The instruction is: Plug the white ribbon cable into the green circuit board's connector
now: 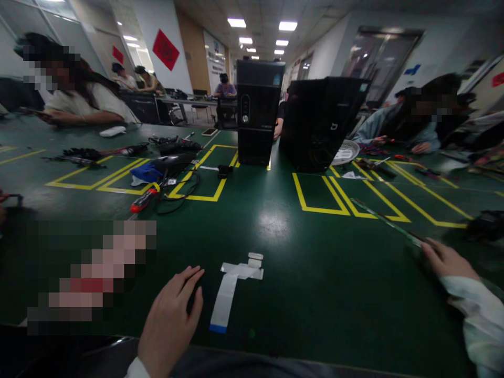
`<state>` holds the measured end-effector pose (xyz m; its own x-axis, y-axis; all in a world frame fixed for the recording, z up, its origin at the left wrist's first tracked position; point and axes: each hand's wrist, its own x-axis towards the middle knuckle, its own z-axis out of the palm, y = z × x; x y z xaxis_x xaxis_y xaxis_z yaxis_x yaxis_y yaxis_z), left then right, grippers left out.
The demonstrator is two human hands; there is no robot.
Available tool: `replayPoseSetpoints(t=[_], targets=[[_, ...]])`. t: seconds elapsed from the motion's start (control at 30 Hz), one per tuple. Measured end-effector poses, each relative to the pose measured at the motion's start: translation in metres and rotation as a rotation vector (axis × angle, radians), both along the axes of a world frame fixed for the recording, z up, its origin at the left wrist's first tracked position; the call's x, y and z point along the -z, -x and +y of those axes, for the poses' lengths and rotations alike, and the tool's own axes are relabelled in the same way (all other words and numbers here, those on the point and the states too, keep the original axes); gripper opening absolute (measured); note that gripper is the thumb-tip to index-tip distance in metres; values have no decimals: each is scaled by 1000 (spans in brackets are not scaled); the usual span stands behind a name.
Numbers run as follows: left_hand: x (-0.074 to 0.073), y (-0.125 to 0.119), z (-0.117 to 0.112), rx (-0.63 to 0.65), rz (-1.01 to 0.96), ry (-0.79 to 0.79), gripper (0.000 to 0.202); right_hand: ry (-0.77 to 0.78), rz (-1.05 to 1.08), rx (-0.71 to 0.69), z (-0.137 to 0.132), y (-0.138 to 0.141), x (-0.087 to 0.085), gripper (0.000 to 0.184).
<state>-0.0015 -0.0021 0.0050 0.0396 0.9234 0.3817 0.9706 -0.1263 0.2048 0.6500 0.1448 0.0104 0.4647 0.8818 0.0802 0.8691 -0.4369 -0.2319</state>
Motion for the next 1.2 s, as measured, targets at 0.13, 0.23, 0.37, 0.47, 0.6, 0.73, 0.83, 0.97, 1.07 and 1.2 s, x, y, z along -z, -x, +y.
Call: replayPoseSetpoints(t=[0.13, 0.23, 0.37, 0.47, 0.6, 0.73, 0.83, 0.97, 1.07, 1.2], targets=[[-1, 0, -1, -12, 6, 6, 40, -106, 49, -248, 5, 24, 3, 66], [-1, 0, -2, -19, 6, 17, 40, -150, 34, -411, 7, 47, 4, 54], [-1, 0, -2, -22, 6, 20, 40, -174, -21, -572, 7, 71, 7, 55], [-1, 0, -1, -25, 4, 14, 41, -200, -39, -665, 7, 90, 10, 55], [-1, -1, 0, -18, -4, 13, 40, -242, -13, -804, 4, 123, 10, 53], [0, 0, -1, -20, -8, 23, 40, -277, 16, -960, 0, 169, 6, 49], [1, 1, -1, -18, -6, 17, 40, -278, 50, -1054, -4, 207, 1, 47], [1, 1, 0, 1, -1, -2, 40, -278, 118, -1161, -11, 257, -4, 46], [1, 1, 1, 4, -2, -3, 39, -272, 164, -1245, -17, 292, -5, 47], [0, 1, 1, -1, -3, -5, 39, -256, 166, -1309, -25, 333, -5, 51]])
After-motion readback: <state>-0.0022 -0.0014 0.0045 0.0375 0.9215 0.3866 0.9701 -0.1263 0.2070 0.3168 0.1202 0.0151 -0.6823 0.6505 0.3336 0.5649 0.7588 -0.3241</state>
